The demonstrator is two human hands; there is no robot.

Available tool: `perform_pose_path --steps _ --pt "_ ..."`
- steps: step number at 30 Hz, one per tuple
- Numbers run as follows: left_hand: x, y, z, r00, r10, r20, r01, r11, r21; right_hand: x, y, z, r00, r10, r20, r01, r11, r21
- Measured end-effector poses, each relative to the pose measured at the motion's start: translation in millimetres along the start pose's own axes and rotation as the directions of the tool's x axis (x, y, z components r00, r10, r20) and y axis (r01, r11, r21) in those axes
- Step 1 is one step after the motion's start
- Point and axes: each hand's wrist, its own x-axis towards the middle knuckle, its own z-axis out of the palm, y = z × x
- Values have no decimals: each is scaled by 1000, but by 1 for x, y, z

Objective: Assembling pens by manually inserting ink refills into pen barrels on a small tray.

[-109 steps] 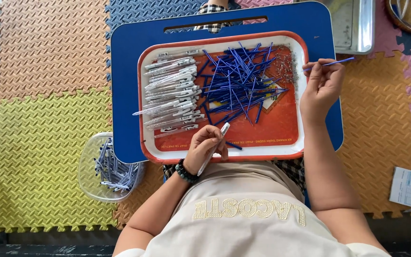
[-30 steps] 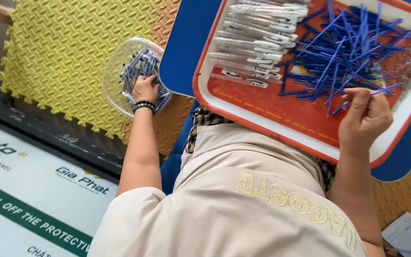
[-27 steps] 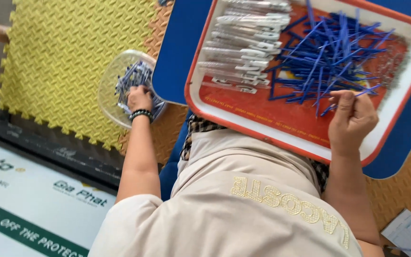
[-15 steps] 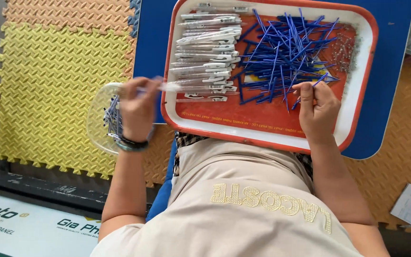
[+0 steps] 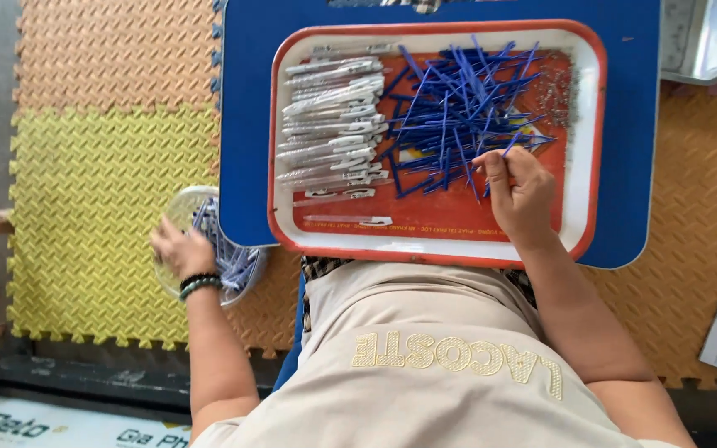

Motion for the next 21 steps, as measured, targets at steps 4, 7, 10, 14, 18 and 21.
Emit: perform_pose_path --steps 4,7,10,14,18,21 --pt "-20 -53 25 833 -289 472 70 901 428 -4 12 4 999 1 -42 -3 999 -33" --pt "-31 -56 46 815 -348 464 21 818 575 -3 17 5 999 -5 -41 5 1000 -2" --pt "-27 -59 54 812 -363 458 100 859 503 1 11 4 1000 10 -24 -9 999 40" --pt "-17 -65 29 843 -353 406 174 893 415 4 0 1 999 43 -17 -41 993 108" --pt "-4 -52 -31 849 -448 281 388 889 244 8 -8 4 990 139 -33 -127 962 242" --pt "27 -35 -50 957 -290 8 290 956 50 13 -19 -1 981 194 -6 -182 931 317"
